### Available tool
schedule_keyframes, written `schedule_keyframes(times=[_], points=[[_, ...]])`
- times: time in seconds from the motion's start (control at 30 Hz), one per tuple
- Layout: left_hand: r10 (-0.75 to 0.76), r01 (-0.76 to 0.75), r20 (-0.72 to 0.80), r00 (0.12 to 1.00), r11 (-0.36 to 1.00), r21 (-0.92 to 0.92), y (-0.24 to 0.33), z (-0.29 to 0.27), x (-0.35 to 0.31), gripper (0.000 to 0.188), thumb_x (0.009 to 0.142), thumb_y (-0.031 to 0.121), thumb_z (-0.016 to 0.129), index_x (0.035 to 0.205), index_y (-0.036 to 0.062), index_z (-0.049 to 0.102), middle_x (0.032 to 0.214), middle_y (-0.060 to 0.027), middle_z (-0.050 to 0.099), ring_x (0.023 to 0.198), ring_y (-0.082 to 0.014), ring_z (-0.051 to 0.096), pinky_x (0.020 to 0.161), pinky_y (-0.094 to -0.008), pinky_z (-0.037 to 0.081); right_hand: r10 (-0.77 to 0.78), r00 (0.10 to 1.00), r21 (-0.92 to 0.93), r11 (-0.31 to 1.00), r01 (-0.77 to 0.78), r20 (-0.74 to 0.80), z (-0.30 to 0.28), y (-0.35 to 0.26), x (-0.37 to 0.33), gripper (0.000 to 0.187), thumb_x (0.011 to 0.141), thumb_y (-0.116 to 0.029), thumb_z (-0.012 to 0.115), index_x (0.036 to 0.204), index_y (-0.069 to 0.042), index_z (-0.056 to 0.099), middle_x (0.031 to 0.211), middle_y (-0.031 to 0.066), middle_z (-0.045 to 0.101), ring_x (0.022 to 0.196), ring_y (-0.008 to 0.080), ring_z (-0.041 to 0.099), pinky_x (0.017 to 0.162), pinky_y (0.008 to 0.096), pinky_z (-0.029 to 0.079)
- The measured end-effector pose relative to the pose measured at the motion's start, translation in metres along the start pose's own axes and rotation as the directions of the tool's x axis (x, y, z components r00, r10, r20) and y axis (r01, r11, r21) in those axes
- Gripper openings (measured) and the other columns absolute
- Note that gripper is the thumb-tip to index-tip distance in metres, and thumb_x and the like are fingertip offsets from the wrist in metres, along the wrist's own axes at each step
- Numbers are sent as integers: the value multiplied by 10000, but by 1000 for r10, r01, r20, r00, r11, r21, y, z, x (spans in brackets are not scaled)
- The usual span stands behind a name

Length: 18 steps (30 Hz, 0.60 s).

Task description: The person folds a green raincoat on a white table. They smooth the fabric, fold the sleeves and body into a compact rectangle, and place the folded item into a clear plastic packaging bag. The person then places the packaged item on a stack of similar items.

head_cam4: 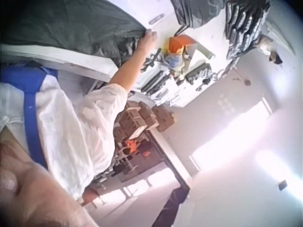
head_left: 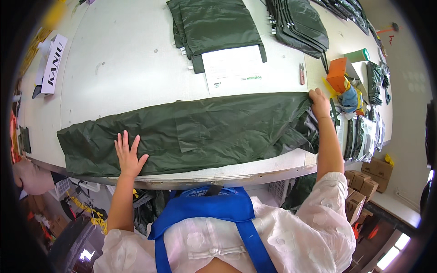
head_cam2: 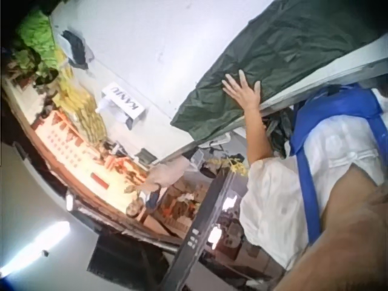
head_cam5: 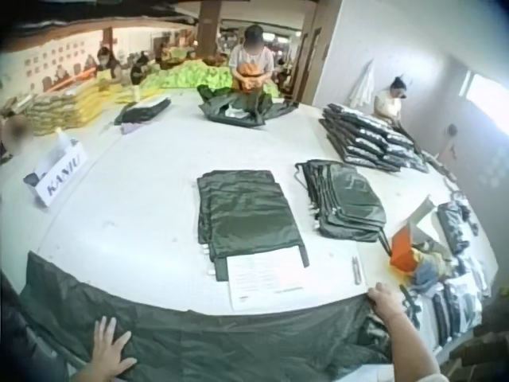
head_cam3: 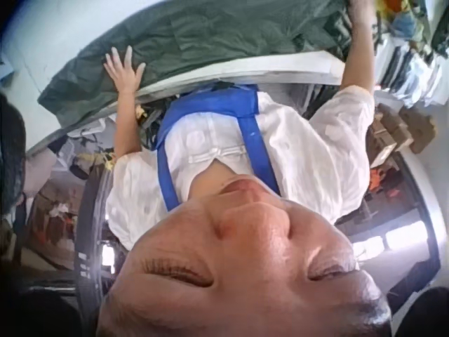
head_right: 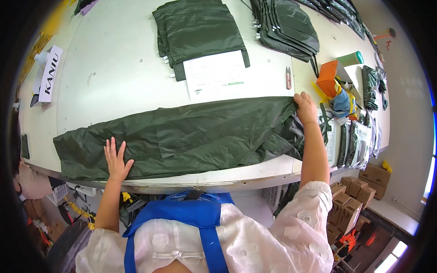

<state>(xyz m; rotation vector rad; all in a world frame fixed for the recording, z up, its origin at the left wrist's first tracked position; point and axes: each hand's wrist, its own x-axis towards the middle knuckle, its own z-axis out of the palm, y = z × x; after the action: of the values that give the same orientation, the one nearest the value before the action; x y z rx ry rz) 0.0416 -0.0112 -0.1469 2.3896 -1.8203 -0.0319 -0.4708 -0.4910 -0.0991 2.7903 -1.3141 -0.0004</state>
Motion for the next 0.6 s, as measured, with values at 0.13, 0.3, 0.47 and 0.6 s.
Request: schedule_keyframes(times=[0.13,0.3,0.47,0.6], points=[[26,-27,-43,999,999,-36,5,8,11,682,771,525,629,1362,230,461,1512,-167,240,1367,-444,212,1092,-597,177,-49,999,32,998,49,0,37,11,-9,141,746,-3,526,857,-88,543,850,133,526,872,349,549,751,450,460],[-42,41,-17,999,998,-48,7,-3,4,730,683,481,729,1337,261,490,1489,-140,271,1354,-419,235,1081,-598,204,-33,949,-32,998,46,314,-79,-117,14,618,675,-215,752,1251,-149,539,1376,170,417,1350,385,278,1108,531,200],[-75,76,17,997,992,-97,4,-8,3,697,733,488,700,1360,289,469,1500,-116,255,1370,-394,217,1097,-598,181,-603,797,458,713,530,17,-54,-367,-18,714,734,-425,722,1373,-243,462,1527,85,259,1424,354,150,1113,610,102],[-111,120,79,991,985,-126,-36,-7,-12,650,830,510,600,1407,281,405,1531,-130,208,1394,-402,187,1102,-605,153,-705,704,341,684,645,82,14,-446,-39,607,846,-546,551,1392,-303,440,1524,25,280,1419,350,162,1103,628,85]])
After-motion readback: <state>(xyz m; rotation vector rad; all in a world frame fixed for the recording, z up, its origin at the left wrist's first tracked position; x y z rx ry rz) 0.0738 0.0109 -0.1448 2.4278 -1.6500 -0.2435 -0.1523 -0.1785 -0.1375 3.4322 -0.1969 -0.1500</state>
